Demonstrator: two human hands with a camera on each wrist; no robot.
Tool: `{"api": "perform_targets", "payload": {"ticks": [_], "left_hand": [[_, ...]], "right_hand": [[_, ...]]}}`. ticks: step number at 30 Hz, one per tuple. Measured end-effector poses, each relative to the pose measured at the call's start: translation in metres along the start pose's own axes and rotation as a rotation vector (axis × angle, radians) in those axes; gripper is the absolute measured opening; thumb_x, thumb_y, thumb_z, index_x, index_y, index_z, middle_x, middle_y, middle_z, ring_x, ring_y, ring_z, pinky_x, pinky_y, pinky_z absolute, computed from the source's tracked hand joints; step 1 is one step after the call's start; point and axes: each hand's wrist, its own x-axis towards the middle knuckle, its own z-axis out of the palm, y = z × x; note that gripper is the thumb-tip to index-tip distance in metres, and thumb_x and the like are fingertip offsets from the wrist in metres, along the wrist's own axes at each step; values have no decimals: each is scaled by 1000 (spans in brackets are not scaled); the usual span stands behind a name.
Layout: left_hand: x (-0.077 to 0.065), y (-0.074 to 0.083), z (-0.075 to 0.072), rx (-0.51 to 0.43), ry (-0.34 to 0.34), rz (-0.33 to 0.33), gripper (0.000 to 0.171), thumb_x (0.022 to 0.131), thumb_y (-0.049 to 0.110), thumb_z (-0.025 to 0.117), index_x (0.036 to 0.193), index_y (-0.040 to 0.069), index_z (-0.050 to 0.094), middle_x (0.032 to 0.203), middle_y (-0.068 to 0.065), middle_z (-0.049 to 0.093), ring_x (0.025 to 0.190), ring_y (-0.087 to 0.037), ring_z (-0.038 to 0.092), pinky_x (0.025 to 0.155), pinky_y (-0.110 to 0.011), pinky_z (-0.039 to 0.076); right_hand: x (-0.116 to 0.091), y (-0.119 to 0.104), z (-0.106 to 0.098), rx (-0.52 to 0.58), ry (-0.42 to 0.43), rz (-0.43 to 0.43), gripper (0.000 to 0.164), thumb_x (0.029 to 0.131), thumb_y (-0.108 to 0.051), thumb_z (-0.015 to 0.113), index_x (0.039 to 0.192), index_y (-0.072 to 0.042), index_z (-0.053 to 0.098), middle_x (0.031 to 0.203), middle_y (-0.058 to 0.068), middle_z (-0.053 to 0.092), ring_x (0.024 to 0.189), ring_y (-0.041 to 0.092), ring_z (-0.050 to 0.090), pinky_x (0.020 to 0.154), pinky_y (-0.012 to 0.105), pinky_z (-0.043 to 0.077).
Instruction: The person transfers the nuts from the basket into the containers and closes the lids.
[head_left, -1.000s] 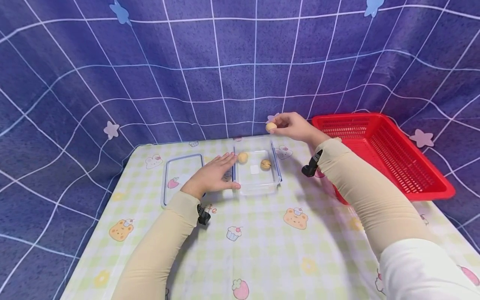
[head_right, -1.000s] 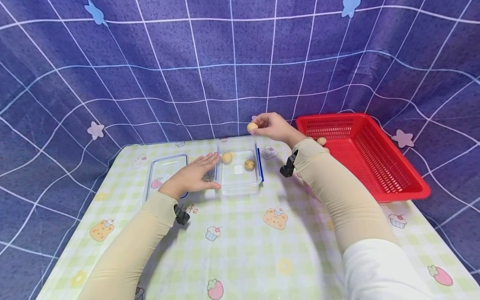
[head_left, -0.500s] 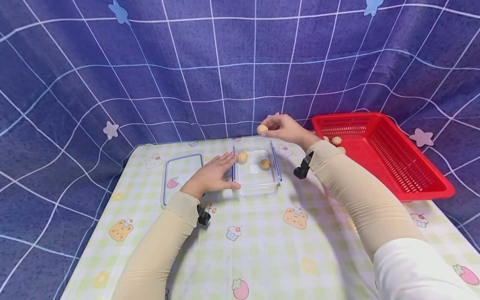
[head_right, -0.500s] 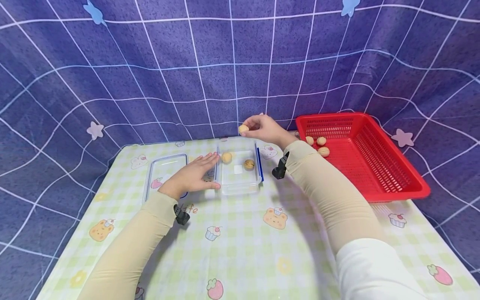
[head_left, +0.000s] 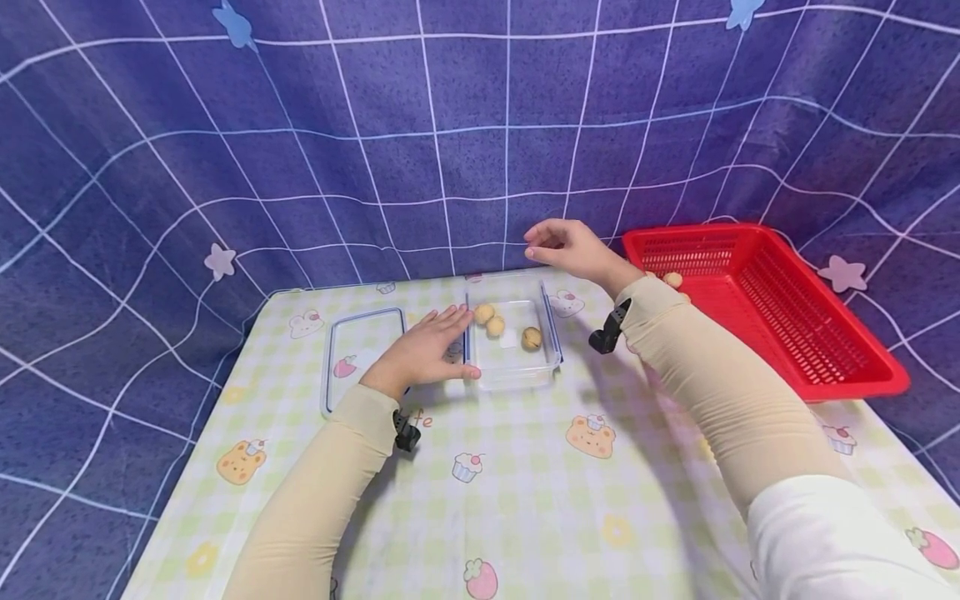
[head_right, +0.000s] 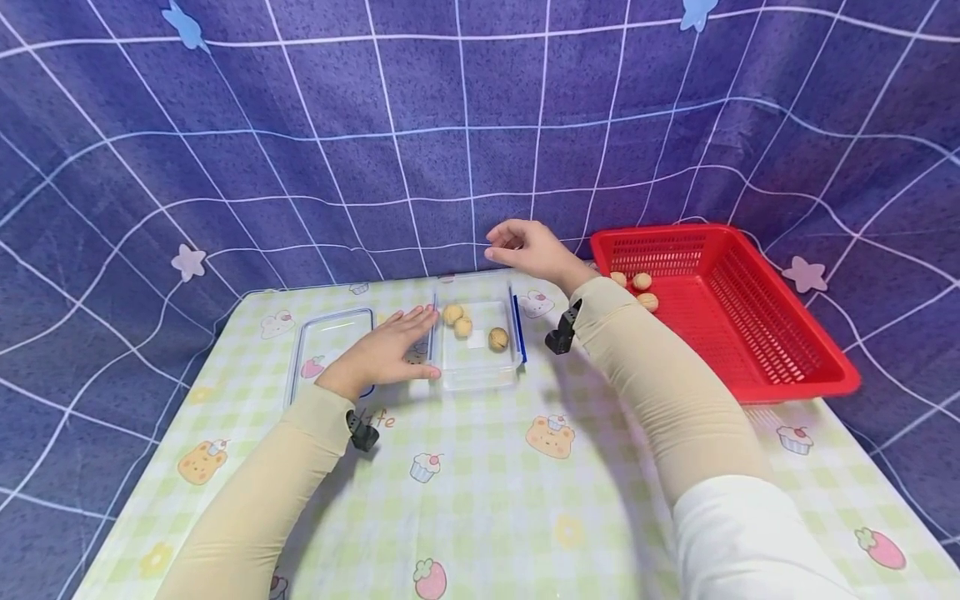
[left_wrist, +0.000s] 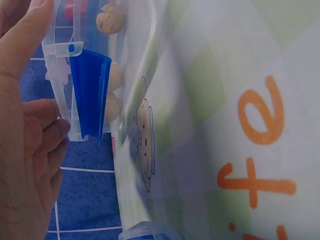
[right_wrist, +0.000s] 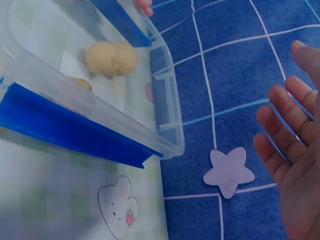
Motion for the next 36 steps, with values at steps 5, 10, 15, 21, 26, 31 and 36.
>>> {"api": "perform_targets", "payload": {"ticks": [5,10,15,21,26,31,36], "left_hand": [[0,0,1,-8,2,-1,109,85,75,59,161,6,23,166,-15,20,155,-29,15,126,-47,6],[0,0,1,11,-8,-6,108,86,74,60,161,7,23,166,-16,21,155,-31,16,126,-49,8],[0,-1,-2,16,-11,-20,107,86,72,62,161,7,23,167,-14,20,155,-29,14,126,-47,6],[1,-2,-5,27,2,-10,107,85,72,63,160,6,26,166,-15,23,154,-31,17,126,-50,10],[1,-1,-4,20,-7,-16,107,85,72,62,160,6,26,166,-15,22,155,-30,15,126,-48,6],[2,-1,-3,12,-11,-17,106,86,71,62,161,6,25,166,-14,22,155,-29,14,126,-46,3],[2,0,-2,5,-14,-19,107,85,72,62,161,7,25,166,-14,22,155,-27,12,126,-45,2]], "right_hand": [[-2,7,-13,16,25,-24,27,93,-11,73,115,5,69,99,14,71,83,17,64,74,20,50],[-8,3,-30,15,44,-18,28,94,-7,70,117,8,67,100,18,70,79,7,62,74,18,48],[-16,-6,-50,33,86,34,29,94,-8,69,118,9,66,99,12,69,81,7,62,76,20,48],[-19,12,-75,50,179,46,30,93,-13,72,118,3,68,94,-6,67,83,5,60,77,19,47],[-28,14,-93,52,220,43,25,93,-12,72,115,0,70,94,-7,68,82,4,61,74,16,47],[-37,31,-108,70,255,73,25,93,-14,74,115,-3,70,96,-9,70,87,2,65,75,13,50],[-50,45,-120,75,274,123,34,92,-12,74,121,5,66,98,-14,70,90,-1,65,78,12,50]]}}
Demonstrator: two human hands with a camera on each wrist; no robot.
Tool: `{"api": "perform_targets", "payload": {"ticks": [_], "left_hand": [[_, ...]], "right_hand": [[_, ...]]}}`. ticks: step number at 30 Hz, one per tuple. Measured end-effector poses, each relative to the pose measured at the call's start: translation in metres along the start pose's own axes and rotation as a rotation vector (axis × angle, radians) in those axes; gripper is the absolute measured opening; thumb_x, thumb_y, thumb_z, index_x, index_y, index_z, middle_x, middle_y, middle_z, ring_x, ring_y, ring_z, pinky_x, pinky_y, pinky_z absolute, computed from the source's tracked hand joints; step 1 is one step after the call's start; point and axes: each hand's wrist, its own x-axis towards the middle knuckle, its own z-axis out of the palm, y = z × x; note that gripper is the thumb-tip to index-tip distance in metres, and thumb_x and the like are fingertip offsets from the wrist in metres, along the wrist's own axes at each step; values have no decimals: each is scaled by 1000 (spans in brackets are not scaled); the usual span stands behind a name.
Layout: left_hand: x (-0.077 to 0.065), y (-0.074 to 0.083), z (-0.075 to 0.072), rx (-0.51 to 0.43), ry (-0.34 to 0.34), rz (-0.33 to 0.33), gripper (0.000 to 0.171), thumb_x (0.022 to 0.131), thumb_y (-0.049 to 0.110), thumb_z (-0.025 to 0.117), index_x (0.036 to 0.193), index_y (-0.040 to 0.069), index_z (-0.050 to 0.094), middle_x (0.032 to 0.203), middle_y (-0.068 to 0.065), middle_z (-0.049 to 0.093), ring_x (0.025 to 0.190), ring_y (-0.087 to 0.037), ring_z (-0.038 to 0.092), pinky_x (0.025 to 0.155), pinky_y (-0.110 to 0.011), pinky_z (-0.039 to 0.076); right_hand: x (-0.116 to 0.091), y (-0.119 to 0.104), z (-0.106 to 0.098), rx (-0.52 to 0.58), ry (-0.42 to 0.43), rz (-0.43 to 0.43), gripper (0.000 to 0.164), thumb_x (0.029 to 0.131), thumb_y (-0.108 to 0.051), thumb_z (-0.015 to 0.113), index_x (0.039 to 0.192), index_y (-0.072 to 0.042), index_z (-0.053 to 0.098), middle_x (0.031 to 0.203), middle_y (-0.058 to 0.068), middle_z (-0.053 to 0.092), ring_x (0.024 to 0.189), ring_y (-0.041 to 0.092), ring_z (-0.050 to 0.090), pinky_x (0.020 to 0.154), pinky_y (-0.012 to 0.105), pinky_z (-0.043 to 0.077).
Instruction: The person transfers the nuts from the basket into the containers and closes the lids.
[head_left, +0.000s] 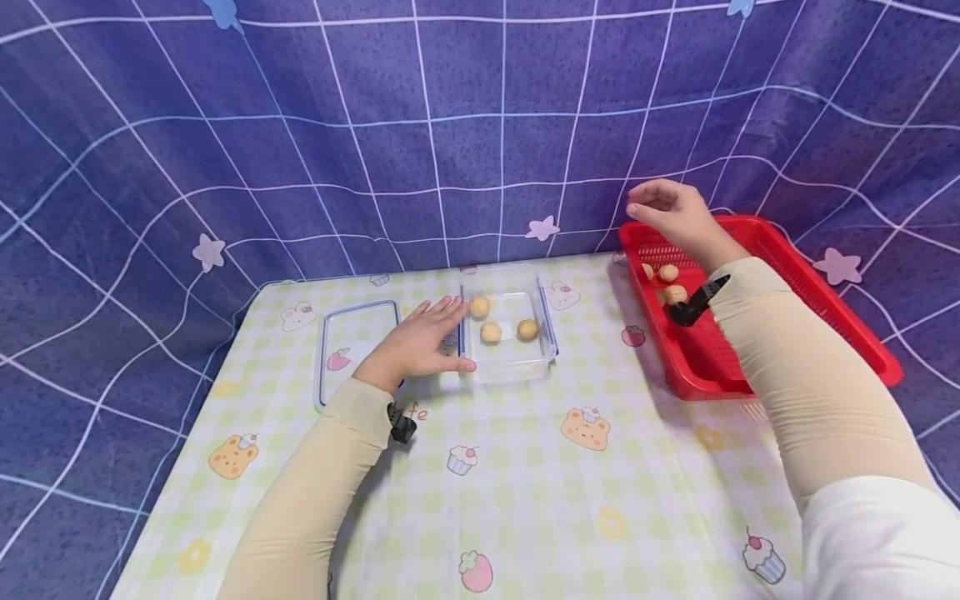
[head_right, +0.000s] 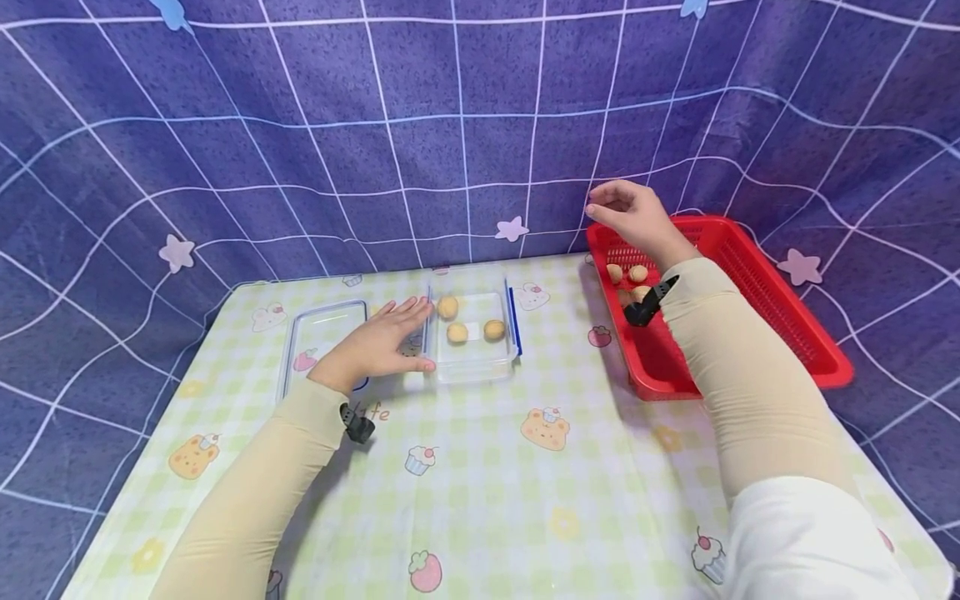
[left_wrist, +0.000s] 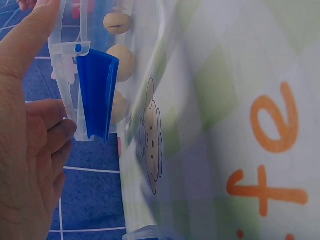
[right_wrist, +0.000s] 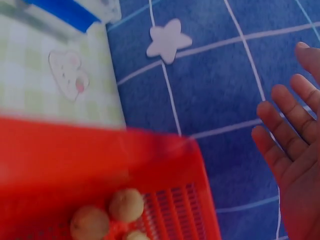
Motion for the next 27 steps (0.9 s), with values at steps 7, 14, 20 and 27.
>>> {"api": "perform_targets", "payload": {"ticks": [7,14,20,27], "left_hand": [[0,0,-1,6,-2,-2,106,86,72,61,161,7,23,167,-12,20,155,-30,14,126,-46,2],[0,-2,1,6,-1,-8,107,86,73,60,162,8,22,167,-12,19,155,-28,12,126,-47,3],[-1,-3,3,-8,1,-11,109,85,77,58,162,9,21,167,-12,19,155,-27,11,126,-43,0],[-3,-3,5,-22,14,1,109,85,77,57,162,8,21,167,-13,18,155,-30,14,126,-45,2]], "right_hand": [[-10,19,-23,-11,16,50,25,91,-12,75,116,-8,69,95,-16,71,87,-3,66,76,11,49],[-20,42,-39,5,13,106,27,90,-10,77,115,-12,69,92,-19,70,86,-6,65,76,9,50],[-27,57,-46,-11,-23,155,39,90,-10,77,125,-1,63,97,-19,70,89,-7,65,77,9,49],[-38,77,-56,-64,-113,222,51,92,-11,75,135,5,54,105,-17,70,93,-6,62,79,11,49]]}}
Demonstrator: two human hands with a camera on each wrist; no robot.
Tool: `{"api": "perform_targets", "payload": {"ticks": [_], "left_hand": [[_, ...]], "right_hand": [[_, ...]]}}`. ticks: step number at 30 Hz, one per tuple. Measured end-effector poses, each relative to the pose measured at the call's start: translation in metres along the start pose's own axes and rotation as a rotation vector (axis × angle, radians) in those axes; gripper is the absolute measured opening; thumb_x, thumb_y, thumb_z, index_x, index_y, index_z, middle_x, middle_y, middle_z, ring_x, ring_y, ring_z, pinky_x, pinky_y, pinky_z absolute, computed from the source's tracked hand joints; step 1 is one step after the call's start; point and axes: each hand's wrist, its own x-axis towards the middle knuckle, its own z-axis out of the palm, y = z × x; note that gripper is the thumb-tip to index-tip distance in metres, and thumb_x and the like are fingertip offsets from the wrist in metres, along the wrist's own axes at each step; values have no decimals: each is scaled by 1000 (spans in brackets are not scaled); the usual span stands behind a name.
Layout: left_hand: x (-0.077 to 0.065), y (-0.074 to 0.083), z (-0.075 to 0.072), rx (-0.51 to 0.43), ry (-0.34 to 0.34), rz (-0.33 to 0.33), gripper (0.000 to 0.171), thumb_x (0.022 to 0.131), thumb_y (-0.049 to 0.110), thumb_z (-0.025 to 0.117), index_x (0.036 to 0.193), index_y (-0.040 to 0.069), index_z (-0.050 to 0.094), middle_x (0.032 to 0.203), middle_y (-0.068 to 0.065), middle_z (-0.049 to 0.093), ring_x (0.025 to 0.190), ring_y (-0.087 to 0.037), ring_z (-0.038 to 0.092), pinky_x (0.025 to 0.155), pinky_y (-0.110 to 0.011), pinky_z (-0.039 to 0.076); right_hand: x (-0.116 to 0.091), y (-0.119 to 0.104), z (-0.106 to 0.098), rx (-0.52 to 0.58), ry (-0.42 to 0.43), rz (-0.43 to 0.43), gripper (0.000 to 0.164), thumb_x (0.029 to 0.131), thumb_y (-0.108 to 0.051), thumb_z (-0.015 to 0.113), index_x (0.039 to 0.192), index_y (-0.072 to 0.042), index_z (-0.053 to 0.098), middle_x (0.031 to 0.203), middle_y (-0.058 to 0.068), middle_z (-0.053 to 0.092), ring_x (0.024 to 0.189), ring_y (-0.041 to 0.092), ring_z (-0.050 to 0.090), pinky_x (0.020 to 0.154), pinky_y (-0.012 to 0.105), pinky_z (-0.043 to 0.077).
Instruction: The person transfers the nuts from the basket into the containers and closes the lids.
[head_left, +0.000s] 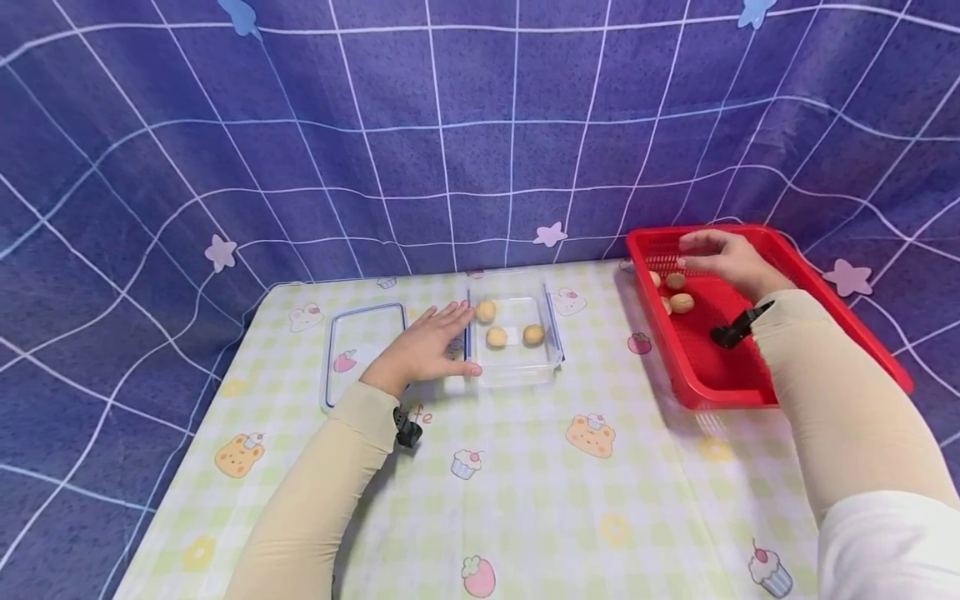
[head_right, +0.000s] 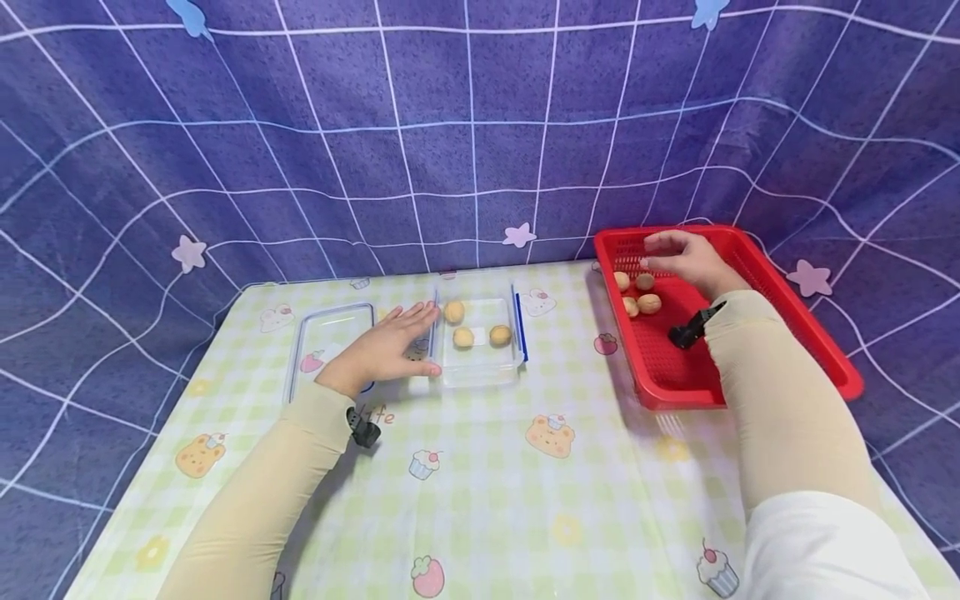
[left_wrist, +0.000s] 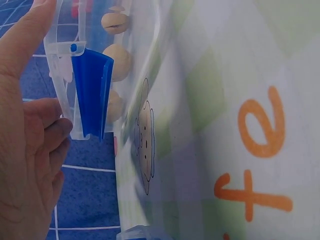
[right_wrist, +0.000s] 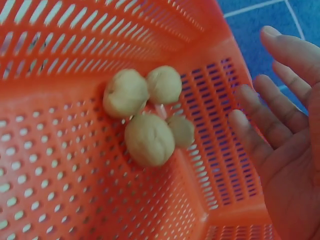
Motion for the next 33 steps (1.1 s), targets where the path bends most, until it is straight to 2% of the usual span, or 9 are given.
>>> {"api": "perform_targets", "payload": {"ticks": [4,10,13,17,20,29,33], "left_hand": [[0,0,1,-9,10,4,109,85,77,57,162,8,21,167,-13,18,155,-30,15,126,-46,2],[-1,0,1,-2,19,9,108,86,74,59,161,7,20,167,-14,18,155,-29,16,126,-49,6],[-1,-1,2,1,20,8,108,86,75,59,161,7,21,167,-14,18,154,-30,16,126,-50,7],[-2,-1,2,-11,15,1,108,86,74,59,162,8,20,167,-13,18,155,-30,16,126,-46,3],[-2,0,3,-14,15,-2,107,87,74,59,162,8,20,168,-13,18,155,-29,15,126,-45,3],[-2,-1,3,-9,17,-5,107,86,74,59,162,9,20,168,-12,17,155,-30,15,126,-47,4],[-3,1,2,-21,8,-10,107,87,72,60,162,9,19,168,-12,17,155,-30,15,126,-46,3]], "right_hand": [[-4,10,-2,-39,-48,36,52,92,-13,75,137,4,53,105,-18,67,92,-2,62,78,13,51],[-9,19,-2,-106,-91,89,54,93,-15,73,138,4,51,114,-2,66,89,-1,60,78,14,52],[-8,23,-1,-113,-123,97,55,93,-14,73,139,6,50,116,-2,65,91,-4,58,80,11,48],[-7,28,0,-100,-151,107,47,91,-8,74,131,6,55,109,-5,67,92,-2,58,79,13,49],[-5,33,1,-107,-162,102,41,89,-5,75,126,6,58,110,3,69,94,2,59,79,14,48],[-5,41,0,-208,-250,113,51,91,-11,75,131,12,53,124,18,64,98,0,56,82,13,44],[-6,45,1,-208,-264,139,57,89,-15,78,134,11,53,126,19,64,98,2,56,81,14,46]]}}
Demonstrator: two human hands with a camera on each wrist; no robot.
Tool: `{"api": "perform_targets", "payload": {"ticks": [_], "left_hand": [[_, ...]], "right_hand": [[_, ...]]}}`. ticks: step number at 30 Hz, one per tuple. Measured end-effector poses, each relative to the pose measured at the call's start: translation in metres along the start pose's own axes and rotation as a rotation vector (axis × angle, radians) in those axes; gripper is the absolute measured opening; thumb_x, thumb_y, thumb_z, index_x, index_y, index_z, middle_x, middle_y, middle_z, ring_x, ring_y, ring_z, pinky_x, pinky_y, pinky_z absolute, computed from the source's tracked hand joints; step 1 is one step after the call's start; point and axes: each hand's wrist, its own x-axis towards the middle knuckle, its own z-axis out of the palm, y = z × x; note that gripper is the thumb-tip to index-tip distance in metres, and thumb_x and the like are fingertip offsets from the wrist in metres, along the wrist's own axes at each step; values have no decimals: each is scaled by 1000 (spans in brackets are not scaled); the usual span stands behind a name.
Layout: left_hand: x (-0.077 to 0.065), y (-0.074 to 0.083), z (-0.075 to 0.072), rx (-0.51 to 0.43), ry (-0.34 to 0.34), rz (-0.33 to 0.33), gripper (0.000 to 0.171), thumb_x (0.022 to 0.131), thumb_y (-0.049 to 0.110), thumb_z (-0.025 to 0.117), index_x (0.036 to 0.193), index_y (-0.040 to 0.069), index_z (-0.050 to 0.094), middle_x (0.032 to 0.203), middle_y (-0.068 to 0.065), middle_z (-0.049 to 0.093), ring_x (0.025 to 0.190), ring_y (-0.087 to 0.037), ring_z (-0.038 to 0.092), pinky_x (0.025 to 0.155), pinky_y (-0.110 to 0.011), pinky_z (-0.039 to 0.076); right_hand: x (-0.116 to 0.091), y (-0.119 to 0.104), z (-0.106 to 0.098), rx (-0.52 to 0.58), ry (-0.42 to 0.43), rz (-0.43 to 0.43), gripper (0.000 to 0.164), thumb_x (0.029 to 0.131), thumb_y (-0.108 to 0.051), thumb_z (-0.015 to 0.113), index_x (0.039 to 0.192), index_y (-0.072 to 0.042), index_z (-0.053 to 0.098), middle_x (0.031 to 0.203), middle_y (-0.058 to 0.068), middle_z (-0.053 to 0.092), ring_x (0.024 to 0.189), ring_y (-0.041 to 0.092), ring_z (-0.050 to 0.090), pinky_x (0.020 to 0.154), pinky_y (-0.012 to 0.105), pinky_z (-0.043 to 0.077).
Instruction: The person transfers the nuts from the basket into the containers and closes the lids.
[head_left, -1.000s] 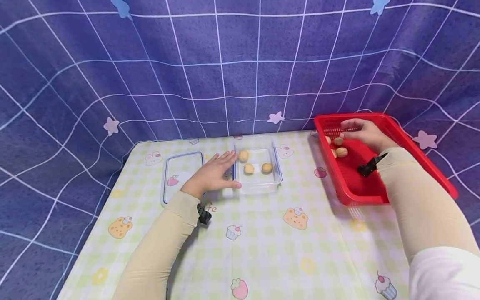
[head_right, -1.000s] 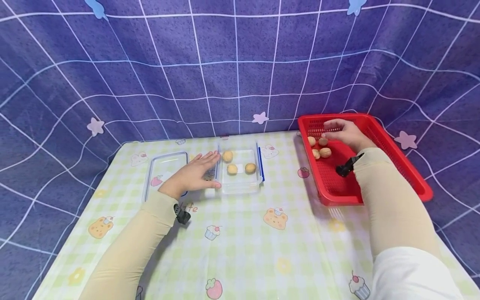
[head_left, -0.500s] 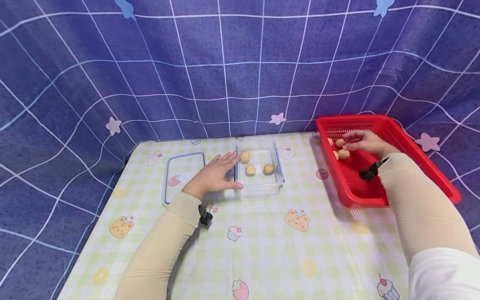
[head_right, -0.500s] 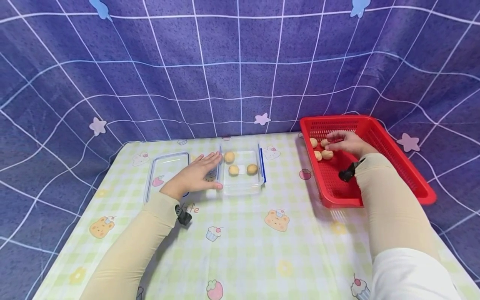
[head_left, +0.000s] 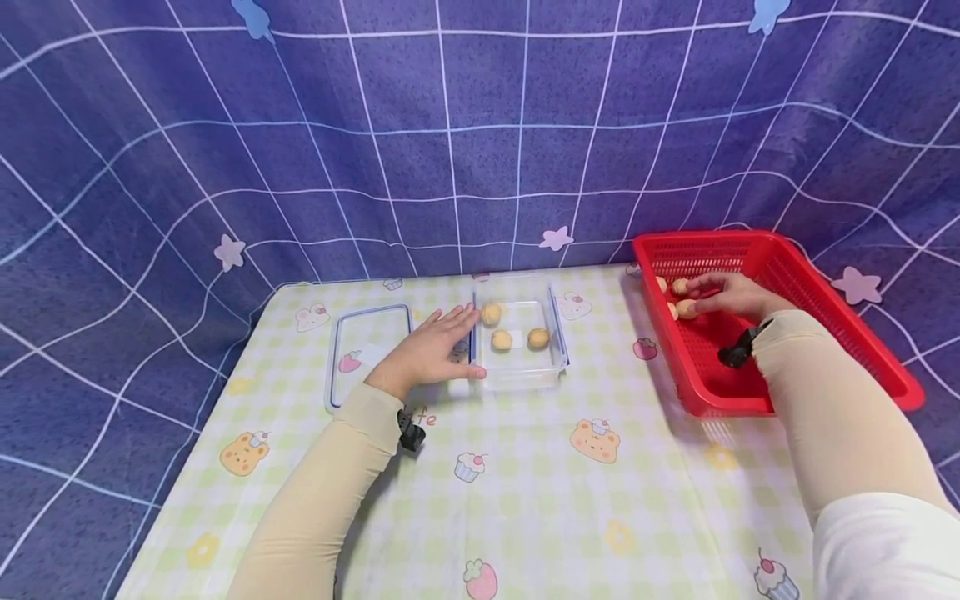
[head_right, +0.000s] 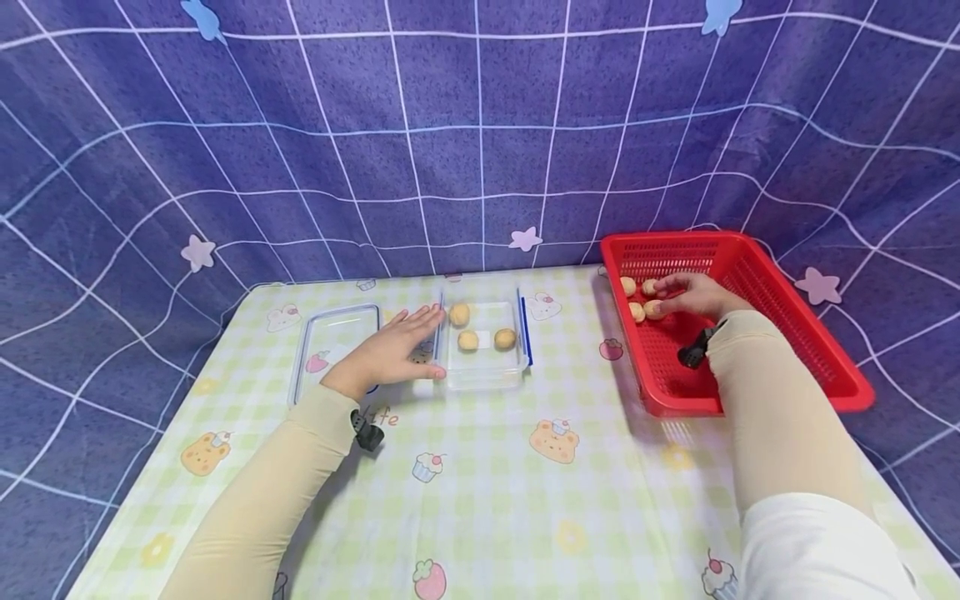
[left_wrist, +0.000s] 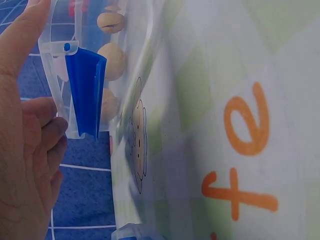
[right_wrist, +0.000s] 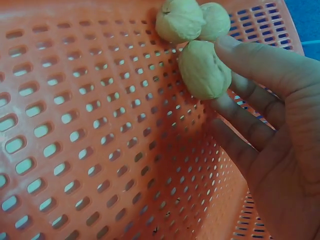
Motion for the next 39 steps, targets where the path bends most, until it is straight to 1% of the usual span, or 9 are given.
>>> {"api": "perform_targets", "payload": {"ticks": [4,7,9,12,18,21,26,30,39], "left_hand": [[0,0,1,-5,8,14,108,87,74,58,162,8,20,167,-13,18,154,-31,16,126,-49,6],[0,-2,2,-2,19,27,109,86,78,56,162,7,21,167,-14,19,154,-32,18,125,-51,8],[0,-2,2,0,25,28,110,85,79,54,162,7,21,167,-14,19,154,-32,18,125,-51,9],[0,-3,2,-6,31,24,110,84,79,55,162,8,21,167,-13,19,154,-31,17,125,-50,8],[0,-2,2,-11,38,24,107,86,73,61,161,8,23,167,-13,19,154,-32,19,126,-49,6],[0,0,1,-10,30,21,107,86,73,61,161,7,22,167,-12,19,154,-32,19,126,-49,5],[-1,1,0,3,20,16,108,86,74,60,161,7,22,167,-12,18,154,-31,17,125,-53,9],[0,1,0,13,16,9,108,85,74,60,161,7,22,167,-11,18,155,-28,15,125,-53,10],[1,0,1,20,11,1,109,85,76,58,162,10,21,167,-11,19,155,-29,16,125,-53,8]], "right_hand": [[2,4,2,-13,6,3,60,87,-16,81,133,11,54,124,20,65,93,2,56,78,15,47],[3,7,1,-43,4,-14,58,86,-13,81,130,14,55,116,19,67,88,1,56,75,15,48],[4,8,1,-55,-1,-24,55,85,-10,81,127,15,56,110,17,69,84,1,57,73,16,49],[5,9,0,-78,-11,-29,51,84,-9,81,123,15,58,101,10,71,80,1,56,70,18,49],[5,8,0,-112,-37,-22,47,87,-11,79,120,16,60,96,8,72,77,4,56,69,19,49],[4,7,-2,-110,-6,-6,48,88,-14,78,121,15,60,94,2,71,78,2,56,69,18,48],[2,2,-7,-75,37,-4,49,90,-16,76,123,15,60,93,-6,71,81,0,55,71,16,46],[2,-4,-10,-89,67,-20,46,91,-18,76,121,13,61,94,-5,70,82,-1,54,72,15,45],[2,-25,-13,-128,130,-38,44,90,-18,77,121,10,64,98,1,71,80,-3,56,72,13,45]]}}
